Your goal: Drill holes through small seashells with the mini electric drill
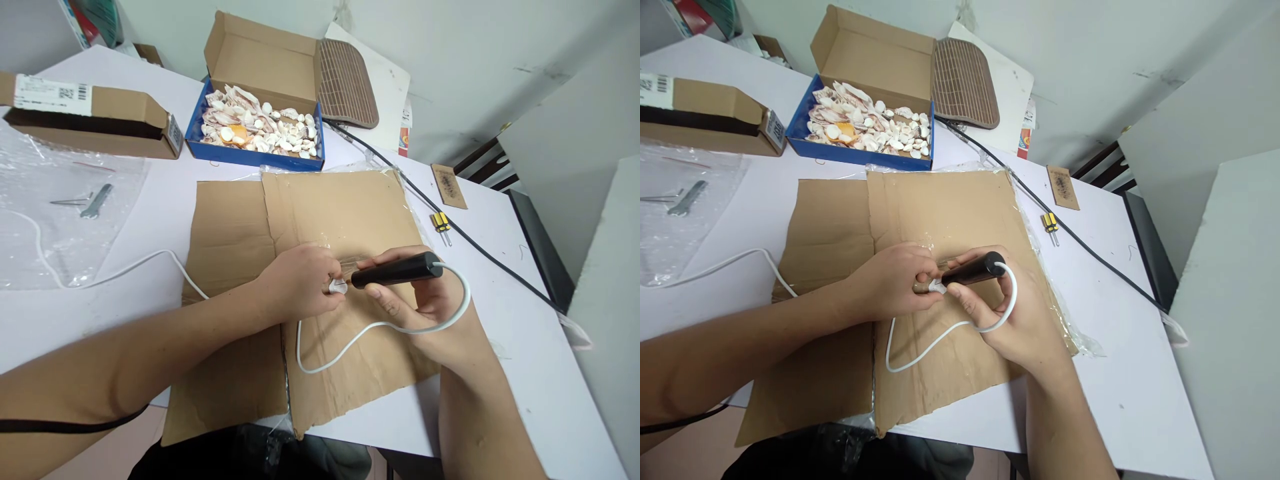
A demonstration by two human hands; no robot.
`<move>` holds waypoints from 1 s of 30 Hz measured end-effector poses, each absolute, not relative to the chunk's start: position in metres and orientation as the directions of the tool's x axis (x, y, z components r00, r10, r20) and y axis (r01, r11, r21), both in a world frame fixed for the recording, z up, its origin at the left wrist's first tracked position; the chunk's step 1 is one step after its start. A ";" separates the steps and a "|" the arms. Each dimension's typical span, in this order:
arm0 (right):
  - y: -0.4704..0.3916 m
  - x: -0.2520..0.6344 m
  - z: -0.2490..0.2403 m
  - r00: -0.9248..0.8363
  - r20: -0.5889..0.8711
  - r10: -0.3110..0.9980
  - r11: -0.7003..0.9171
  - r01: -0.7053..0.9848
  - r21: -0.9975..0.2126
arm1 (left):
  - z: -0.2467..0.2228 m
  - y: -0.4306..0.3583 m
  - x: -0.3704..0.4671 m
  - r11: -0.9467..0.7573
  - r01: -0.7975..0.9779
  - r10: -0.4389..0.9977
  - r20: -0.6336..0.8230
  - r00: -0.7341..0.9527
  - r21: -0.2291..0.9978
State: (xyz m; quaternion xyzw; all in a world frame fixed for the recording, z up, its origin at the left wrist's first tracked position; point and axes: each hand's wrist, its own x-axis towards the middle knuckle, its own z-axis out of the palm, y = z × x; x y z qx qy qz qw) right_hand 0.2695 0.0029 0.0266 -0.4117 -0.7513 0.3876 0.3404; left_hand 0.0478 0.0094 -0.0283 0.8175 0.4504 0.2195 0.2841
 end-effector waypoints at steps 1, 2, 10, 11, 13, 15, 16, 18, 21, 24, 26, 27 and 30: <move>0.003 0.270 0.027 -0.440 0.186 0.878 0.356 0.343 -0.869 | -0.028 0.009 0.048 -0.426 0.617 0.864 0.096 0.494 0.661; 0.003 0.270 0.027 -0.453 0.183 0.873 0.355 0.331 -0.874 | -0.027 0.009 0.048 -0.421 0.622 0.866 0.088 0.492 0.660; 0.003 0.273 0.031 -0.491 0.173 0.854 0.362 0.320 -0.876 | -0.027 0.010 0.047 -0.419 0.632 0.867 0.081 0.492 0.652; 0.003 0.273 0.031 -0.493 0.174 0.853 0.365 0.323 -0.873 | -0.027 0.010 0.047 -0.418 0.632 0.867 0.079 0.492 0.653; 0.003 0.272 0.031 -0.495 0.173 0.852 0.370 0.332 -0.868 | -0.027 0.010 0.047 -0.418 0.631 0.867 0.078 0.493 0.654; 0.004 0.272 0.032 -0.495 0.173 0.851 0.373 0.340 -0.863 | -0.027 0.010 0.047 -0.419 0.629 0.866 0.082 0.492 0.655; 0.004 0.272 0.032 -0.495 0.173 0.851 0.375 0.343 -0.861 | -0.027 0.009 0.047 -0.420 0.628 0.867 0.084 0.492 0.655; 0.004 0.272 0.031 -0.498 0.177 0.849 0.381 0.344 -0.858 | -0.026 0.009 0.047 -0.423 0.628 0.866 0.088 0.492 0.654; 0.004 0.272 0.031 -0.504 0.182 0.844 0.388 0.340 -0.856 | -0.027 0.009 0.047 -0.422 0.626 0.867 0.090 0.490 0.655; 0.004 0.273 0.031 -0.504 0.179 0.845 0.387 0.345 -0.855 | -0.027 0.010 0.047 -0.425 0.620 0.866 0.097 0.491 0.659; 0.003 0.273 0.031 -0.506 0.175 0.845 0.386 0.349 -0.854 | -0.028 0.010 0.048 -0.428 0.616 0.865 0.101 0.492 0.661; 0.003 0.273 0.031 -0.507 0.175 0.844 0.387 0.349 -0.854 | -0.028 0.010 0.048 -0.427 0.616 0.865 0.101 0.491 0.662; 0.003 0.273 0.030 -0.511 0.178 0.841 0.389 0.342 -0.856 | -0.027 0.010 0.048 -0.416 0.623 0.869 0.088 0.488 0.663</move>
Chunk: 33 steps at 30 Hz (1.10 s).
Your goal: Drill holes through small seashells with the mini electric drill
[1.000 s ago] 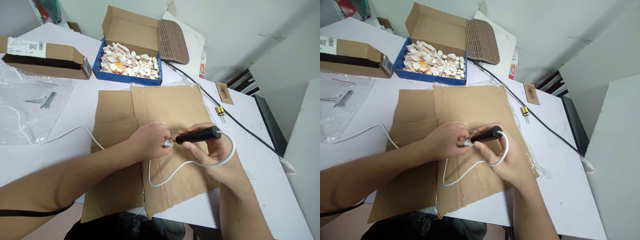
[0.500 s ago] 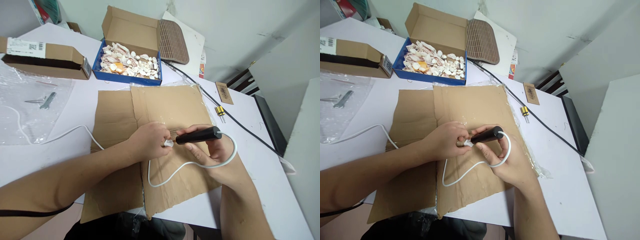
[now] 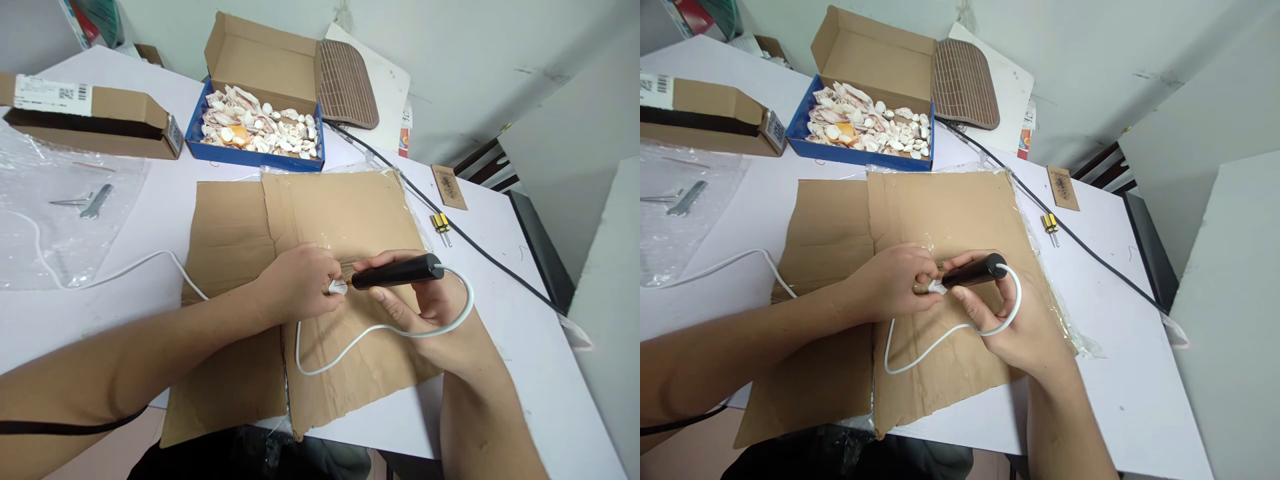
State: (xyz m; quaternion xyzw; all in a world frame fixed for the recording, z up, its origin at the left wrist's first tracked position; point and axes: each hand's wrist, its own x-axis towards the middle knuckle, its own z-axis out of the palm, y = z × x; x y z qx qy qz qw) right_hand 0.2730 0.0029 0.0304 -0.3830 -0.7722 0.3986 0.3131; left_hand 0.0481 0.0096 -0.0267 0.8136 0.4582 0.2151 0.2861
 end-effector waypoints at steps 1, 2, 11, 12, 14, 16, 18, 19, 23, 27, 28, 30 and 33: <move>0.003 0.273 0.030 -0.512 0.179 0.840 0.390 0.340 -0.856 | -0.026 0.010 0.048 -0.413 0.625 0.870 0.084 0.486 0.662; 0.003 0.273 0.030 -0.512 0.181 0.840 0.391 0.340 -0.855 | -0.026 0.010 0.048 -0.411 0.627 0.871 0.081 0.485 0.661; 0.002 0.272 0.032 -0.510 0.189 0.839 0.398 0.339 -0.853 | -0.024 0.009 0.047 -0.423 0.631 0.867 0.086 0.492 0.650; 0.003 0.272 0.032 -0.510 0.190 0.839 0.399 0.339 -0.852 | -0.024 0.009 0.047 -0.425 0.630 0.866 0.088 0.492 0.650; 0.003 0.272 0.033 -0.510 0.184 0.840 0.397 0.347 -0.850 | -0.024 0.009 0.047 -0.422 0.630 0.866 0.086 0.492 0.652; 0.003 0.271 0.033 -0.511 0.179 0.841 0.396 0.355 -0.847 | -0.024 0.009 0.048 -0.414 0.632 0.868 0.074 0.492 0.655; 0.003 0.271 0.033 -0.510 0.179 0.841 0.397 0.358 -0.845 | -0.023 0.009 0.048 -0.408 0.633 0.867 0.062 0.494 0.657; 0.003 0.271 0.033 -0.510 0.181 0.841 0.399 0.358 -0.845 | -0.023 0.010 0.048 -0.408 0.633 0.866 0.059 0.496 0.658; 0.002 0.271 0.034 -0.510 0.181 0.841 0.403 0.367 -0.838 | -0.023 0.010 0.048 -0.403 0.631 0.868 0.059 0.493 0.662; 0.002 0.271 0.033 -0.513 0.182 0.839 0.408 0.370 -0.835 | -0.023 0.010 0.048 -0.401 0.630 0.871 0.062 0.488 0.666; 0.002 0.271 0.033 -0.513 0.183 0.839 0.409 0.371 -0.834 | -0.023 0.010 0.048 -0.401 0.630 0.871 0.063 0.488 0.666; 0.002 0.271 0.033 -0.514 0.185 0.838 0.412 0.373 -0.831 | -0.023 0.009 0.048 -0.399 0.631 0.872 0.062 0.485 0.666; 0.003 0.271 0.033 -0.520 0.185 0.834 0.418 0.376 -0.827 | -0.023 0.009 0.048 -0.394 0.634 0.873 0.056 0.484 0.666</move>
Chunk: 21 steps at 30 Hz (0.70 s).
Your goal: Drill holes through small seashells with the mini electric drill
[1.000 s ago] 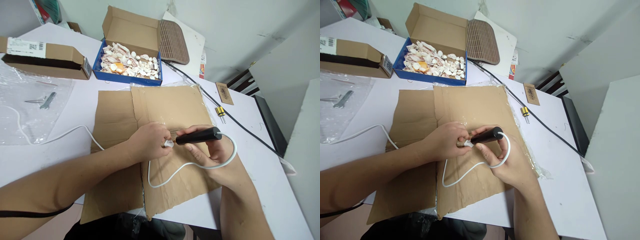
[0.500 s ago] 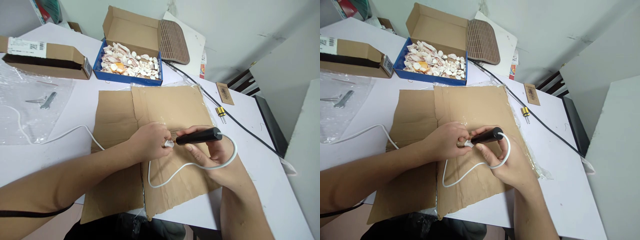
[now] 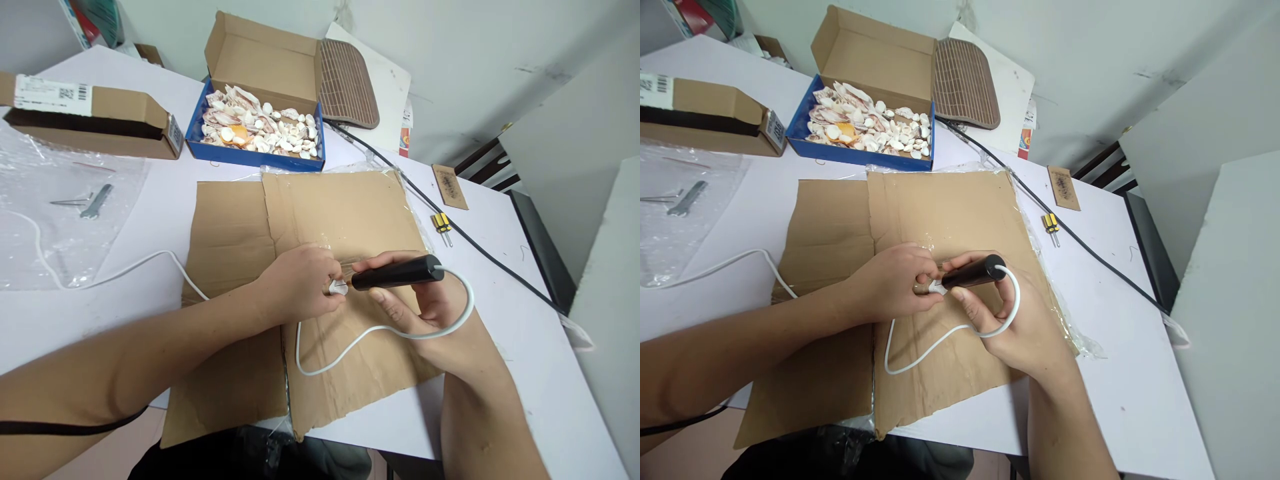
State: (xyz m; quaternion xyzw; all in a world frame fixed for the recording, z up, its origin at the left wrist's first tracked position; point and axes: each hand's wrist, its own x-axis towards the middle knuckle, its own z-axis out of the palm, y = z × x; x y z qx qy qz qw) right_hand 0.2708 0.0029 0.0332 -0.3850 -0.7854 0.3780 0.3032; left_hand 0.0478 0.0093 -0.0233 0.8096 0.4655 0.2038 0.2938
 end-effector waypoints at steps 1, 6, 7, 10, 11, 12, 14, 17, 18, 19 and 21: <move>0.003 0.271 0.033 -0.521 0.186 0.833 0.419 0.374 -0.827 | -0.023 0.010 0.048 -0.394 0.635 0.873 0.054 0.485 0.665; 0.003 0.272 0.032 -0.524 0.188 0.831 0.417 0.363 -0.833 | -0.023 0.010 0.048 -0.397 0.638 0.870 0.049 0.491 0.659; 0.003 0.272 0.032 -0.525 0.187 0.830 0.417 0.364 -0.833 | -0.023 0.010 0.048 -0.395 0.640 0.871 0.047 0.490 0.659; 0.003 0.272 0.033 -0.528 0.182 0.830 0.418 0.372 -0.829 | -0.022 0.010 0.048 -0.397 0.643 0.870 0.044 0.491 0.655; 0.003 0.272 0.033 -0.528 0.180 0.830 0.418 0.376 -0.827 | -0.022 0.010 0.048 -0.399 0.644 0.869 0.044 0.493 0.653; 0.003 0.272 0.033 -0.527 0.181 0.830 0.420 0.379 -0.825 | -0.022 0.009 0.048 -0.400 0.644 0.868 0.043 0.495 0.652; 0.003 0.273 0.033 -0.525 0.183 0.831 0.423 0.382 -0.822 | -0.022 0.009 0.048 -0.398 0.645 0.868 0.040 0.494 0.652; 0.002 0.273 0.033 -0.525 0.184 0.831 0.423 0.381 -0.822 | -0.023 0.010 0.048 -0.392 0.645 0.872 0.042 0.487 0.657; 0.002 0.273 0.033 -0.523 0.183 0.832 0.421 0.382 -0.823 | -0.023 0.010 0.048 -0.392 0.643 0.872 0.043 0.487 0.658; 0.002 0.273 0.033 -0.520 0.185 0.834 0.420 0.381 -0.824 | -0.023 0.010 0.048 -0.393 0.641 0.871 0.044 0.489 0.659; 0.001 0.272 0.032 -0.512 0.193 0.837 0.421 0.376 -0.826 | -0.023 0.010 0.048 -0.397 0.638 0.868 0.043 0.495 0.660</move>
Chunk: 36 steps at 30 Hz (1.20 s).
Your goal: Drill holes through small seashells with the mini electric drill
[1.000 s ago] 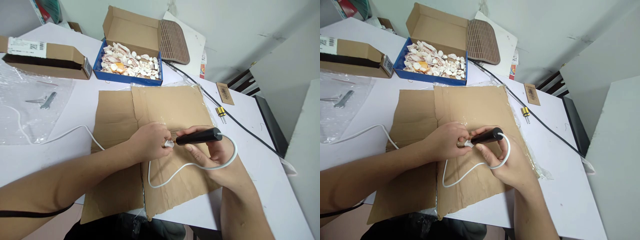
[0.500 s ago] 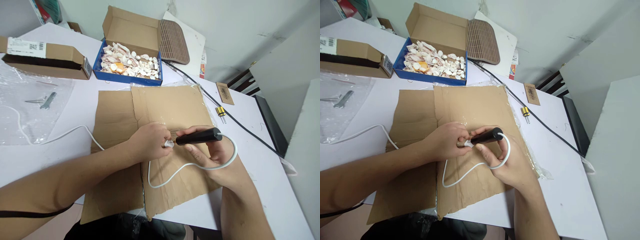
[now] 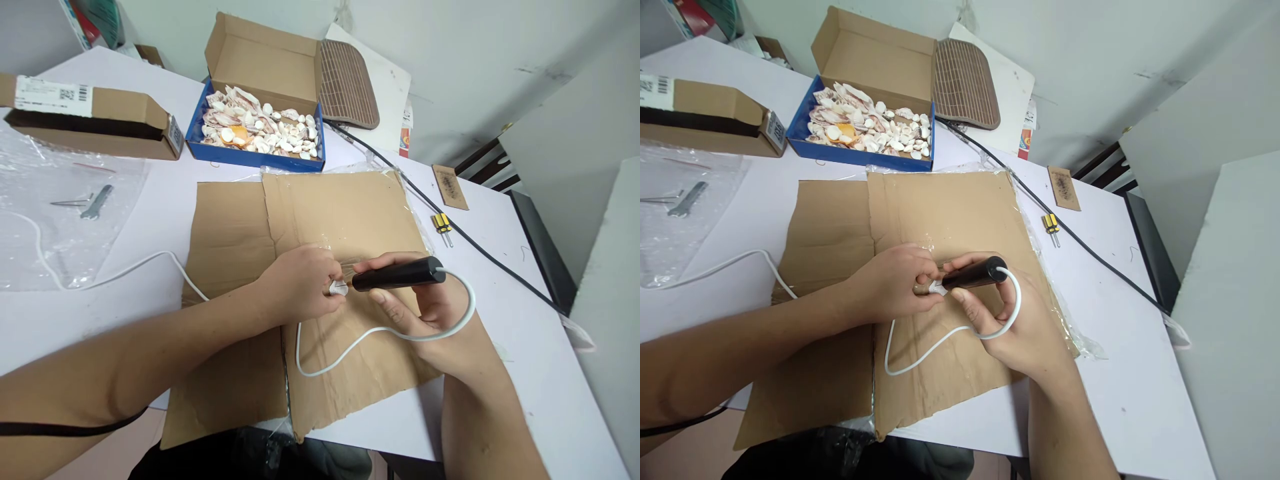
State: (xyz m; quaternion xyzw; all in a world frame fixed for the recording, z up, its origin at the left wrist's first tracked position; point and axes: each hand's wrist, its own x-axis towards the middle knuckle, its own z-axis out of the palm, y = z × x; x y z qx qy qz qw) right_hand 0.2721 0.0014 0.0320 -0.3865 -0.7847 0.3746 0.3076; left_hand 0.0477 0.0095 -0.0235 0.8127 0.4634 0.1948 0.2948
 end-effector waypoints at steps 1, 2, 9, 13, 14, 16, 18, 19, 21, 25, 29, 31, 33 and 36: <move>0.001 0.272 0.032 -0.508 0.201 0.838 0.423 0.370 -0.827 | -0.024 0.009 0.048 -0.397 0.638 0.867 0.041 0.497 0.660; 0.001 0.271 0.031 -0.505 0.209 0.838 0.426 0.364 -0.828 | -0.024 0.009 0.047 -0.395 0.640 0.868 0.039 0.495 0.659; 0.001 0.270 0.031 -0.490 0.206 0.847 0.417 0.373 -0.829 | -0.024 0.009 0.048 -0.378 0.639 0.872 0.026 0.489 0.669; 0.000 0.270 0.031 -0.487 0.201 0.850 0.416 0.385 -0.824 | -0.025 0.010 0.048 -0.381 0.631 0.869 0.028 0.494 0.676; 0.000 0.270 0.031 -0.488 0.202 0.849 0.418 0.386 -0.822 | -0.025 0.010 0.048 -0.382 0.628 0.867 0.027 0.498 0.678; 0.001 0.270 0.032 -0.491 0.203 0.847 0.421 0.386 -0.821 | -0.025 0.010 0.048 -0.381 0.629 0.866 0.025 0.499 0.678; 0.001 0.269 0.032 -0.494 0.204 0.845 0.423 0.384 -0.821 | -0.025 0.010 0.048 -0.378 0.636 0.869 0.021 0.494 0.673; 0.001 0.269 0.032 -0.496 0.205 0.844 0.424 0.383 -0.821 | -0.025 0.010 0.048 -0.377 0.640 0.870 0.020 0.492 0.670; 0.001 0.270 0.032 -0.499 0.206 0.842 0.427 0.382 -0.820 | -0.024 0.010 0.048 -0.380 0.642 0.871 0.023 0.492 0.666; 0.001 0.270 0.033 -0.512 0.208 0.833 0.437 0.380 -0.815 | -0.024 0.009 0.048 -0.388 0.639 0.870 0.035 0.492 0.664; 0.001 0.270 0.034 -0.524 0.202 0.827 0.442 0.385 -0.810 | -0.025 0.009 0.048 -0.394 0.641 0.871 0.045 0.489 0.659; 0.001 0.270 0.034 -0.523 0.193 0.830 0.437 0.396 -0.808 | -0.025 0.010 0.048 -0.396 0.639 0.872 0.051 0.487 0.659; 0.001 0.270 0.034 -0.521 0.183 0.833 0.432 0.406 -0.805 | -0.025 0.010 0.048 -0.398 0.641 0.872 0.054 0.487 0.656; 0.001 0.270 0.033 -0.515 0.168 0.840 0.419 0.421 -0.804 | -0.025 0.010 0.048 -0.399 0.648 0.873 0.052 0.486 0.649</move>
